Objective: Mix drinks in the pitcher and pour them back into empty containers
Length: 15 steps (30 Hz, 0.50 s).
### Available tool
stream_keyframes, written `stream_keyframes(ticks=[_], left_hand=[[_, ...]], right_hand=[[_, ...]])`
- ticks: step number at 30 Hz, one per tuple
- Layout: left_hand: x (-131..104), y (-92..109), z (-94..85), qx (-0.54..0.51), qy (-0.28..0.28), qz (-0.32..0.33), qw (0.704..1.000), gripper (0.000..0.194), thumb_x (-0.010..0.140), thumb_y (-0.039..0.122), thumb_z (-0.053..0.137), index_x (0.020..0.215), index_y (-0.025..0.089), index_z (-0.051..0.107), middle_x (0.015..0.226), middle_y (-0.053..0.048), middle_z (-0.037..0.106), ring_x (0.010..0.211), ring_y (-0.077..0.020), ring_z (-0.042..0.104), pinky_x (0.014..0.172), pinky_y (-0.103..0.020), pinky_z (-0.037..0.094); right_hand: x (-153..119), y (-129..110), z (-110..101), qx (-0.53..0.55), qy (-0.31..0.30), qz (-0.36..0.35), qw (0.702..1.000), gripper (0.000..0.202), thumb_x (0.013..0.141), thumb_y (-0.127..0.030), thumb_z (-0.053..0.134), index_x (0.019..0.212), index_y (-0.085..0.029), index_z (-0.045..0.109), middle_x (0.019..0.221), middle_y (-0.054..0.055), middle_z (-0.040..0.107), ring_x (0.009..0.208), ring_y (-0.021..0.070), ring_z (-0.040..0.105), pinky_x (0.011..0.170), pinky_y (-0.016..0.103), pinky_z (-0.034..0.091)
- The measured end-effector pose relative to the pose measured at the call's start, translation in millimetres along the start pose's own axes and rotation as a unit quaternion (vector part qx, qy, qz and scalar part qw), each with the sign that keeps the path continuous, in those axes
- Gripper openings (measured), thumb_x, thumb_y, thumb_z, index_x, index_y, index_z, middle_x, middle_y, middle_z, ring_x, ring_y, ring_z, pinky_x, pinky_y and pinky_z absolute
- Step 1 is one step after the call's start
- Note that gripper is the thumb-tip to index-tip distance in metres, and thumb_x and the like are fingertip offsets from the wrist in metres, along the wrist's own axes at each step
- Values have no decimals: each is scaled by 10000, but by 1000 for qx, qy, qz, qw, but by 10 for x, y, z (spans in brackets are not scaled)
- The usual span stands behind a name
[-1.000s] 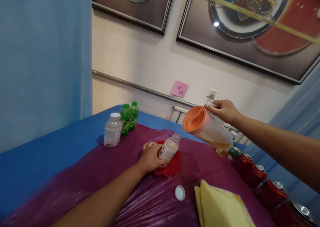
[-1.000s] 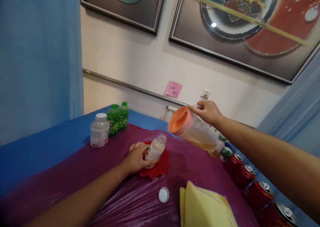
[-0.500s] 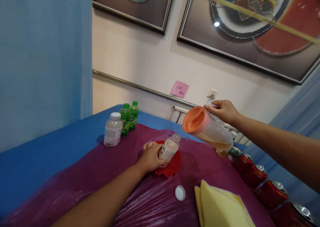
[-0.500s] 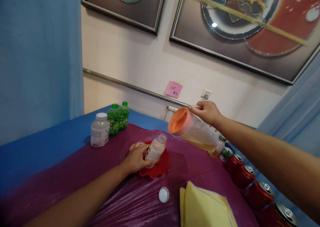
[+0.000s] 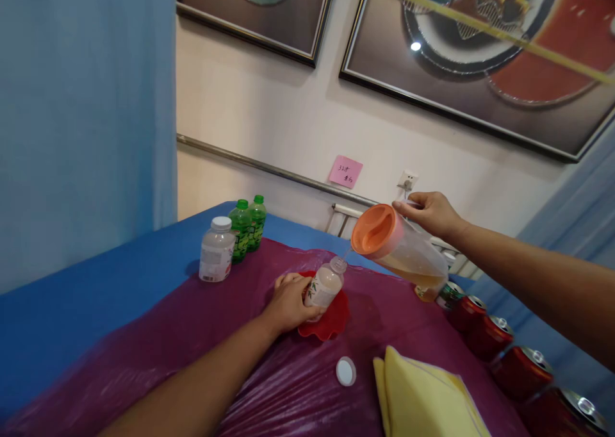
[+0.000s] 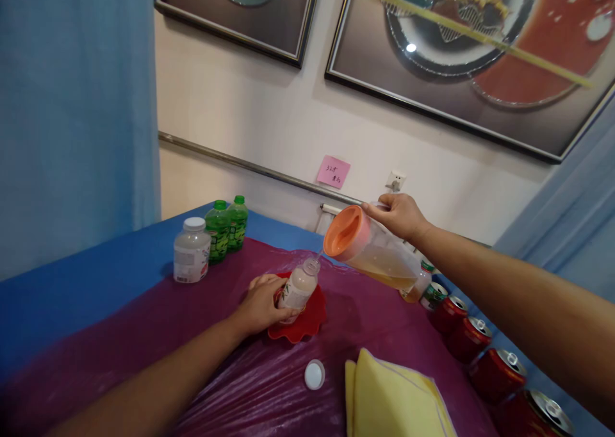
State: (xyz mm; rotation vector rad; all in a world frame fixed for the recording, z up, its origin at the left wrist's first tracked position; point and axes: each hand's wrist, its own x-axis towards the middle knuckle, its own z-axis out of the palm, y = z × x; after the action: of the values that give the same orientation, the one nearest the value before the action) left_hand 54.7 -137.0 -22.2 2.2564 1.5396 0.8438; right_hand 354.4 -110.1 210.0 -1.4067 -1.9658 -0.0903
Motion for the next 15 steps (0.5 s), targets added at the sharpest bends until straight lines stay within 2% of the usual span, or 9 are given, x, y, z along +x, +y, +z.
stream_keyframes(ticks=[15], left_hand=[[-5,6,-12,1,3,-3,1000,556,639,540,814,1108,255,722,1146,-79,709,1155,-343,579,1055,-470,359]], right_hand=[[3,32,-2,7,5,-7,1000,569,773,-663,647,538,-242,345,541,-60,254,533,101,249,485,284,206]])
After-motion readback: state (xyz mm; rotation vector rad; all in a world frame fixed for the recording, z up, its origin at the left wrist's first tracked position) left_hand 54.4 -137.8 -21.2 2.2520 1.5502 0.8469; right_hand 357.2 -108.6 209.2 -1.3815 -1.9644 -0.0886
